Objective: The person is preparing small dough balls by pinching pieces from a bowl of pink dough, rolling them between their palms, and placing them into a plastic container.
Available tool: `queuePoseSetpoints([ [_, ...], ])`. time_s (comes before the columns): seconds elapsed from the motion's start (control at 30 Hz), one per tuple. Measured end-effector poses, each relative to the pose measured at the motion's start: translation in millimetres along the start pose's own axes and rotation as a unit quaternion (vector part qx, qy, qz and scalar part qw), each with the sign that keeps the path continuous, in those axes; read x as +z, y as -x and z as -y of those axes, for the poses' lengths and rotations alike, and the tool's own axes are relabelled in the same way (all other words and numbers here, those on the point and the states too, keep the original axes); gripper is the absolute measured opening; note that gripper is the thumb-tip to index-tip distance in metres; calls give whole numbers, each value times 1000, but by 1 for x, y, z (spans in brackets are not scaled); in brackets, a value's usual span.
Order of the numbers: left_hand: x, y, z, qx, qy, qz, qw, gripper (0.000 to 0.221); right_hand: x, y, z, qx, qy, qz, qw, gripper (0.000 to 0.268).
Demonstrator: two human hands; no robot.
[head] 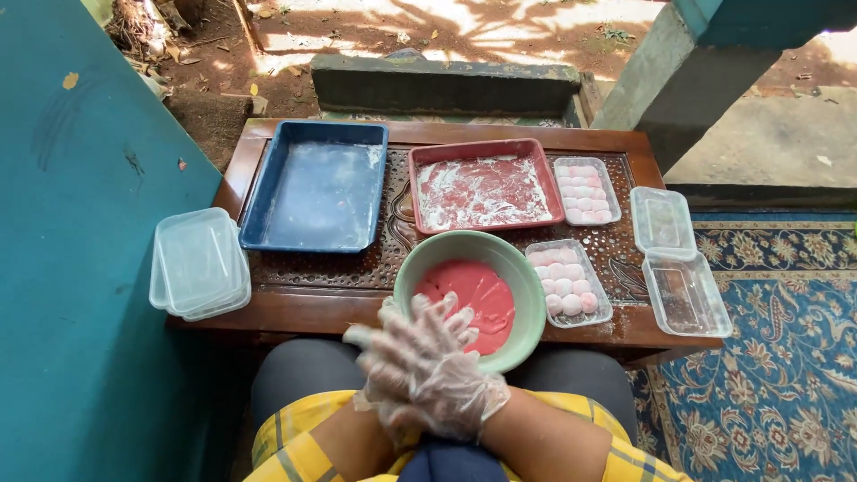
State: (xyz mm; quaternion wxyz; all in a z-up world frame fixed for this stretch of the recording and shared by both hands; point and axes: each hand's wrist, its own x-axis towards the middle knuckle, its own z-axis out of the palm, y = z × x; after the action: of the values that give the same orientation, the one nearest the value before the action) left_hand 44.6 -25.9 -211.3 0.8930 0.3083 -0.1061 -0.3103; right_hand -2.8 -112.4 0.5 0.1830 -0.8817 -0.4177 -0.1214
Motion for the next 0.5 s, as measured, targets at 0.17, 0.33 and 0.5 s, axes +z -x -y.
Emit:
queuePoseSetpoints([
  [0.17,183,27,-133,-122,219,-142,957,66,6,9,-41,207,283,-26,936,99],
  [0.33,146,24,-131,-76,96,-190,974,20,16,27,-74,241,-189,-337,890,42],
  [0.5,150,14,-165,-27,46,-382,922,7,35,61,-135,403,-79,-237,880,15],
])
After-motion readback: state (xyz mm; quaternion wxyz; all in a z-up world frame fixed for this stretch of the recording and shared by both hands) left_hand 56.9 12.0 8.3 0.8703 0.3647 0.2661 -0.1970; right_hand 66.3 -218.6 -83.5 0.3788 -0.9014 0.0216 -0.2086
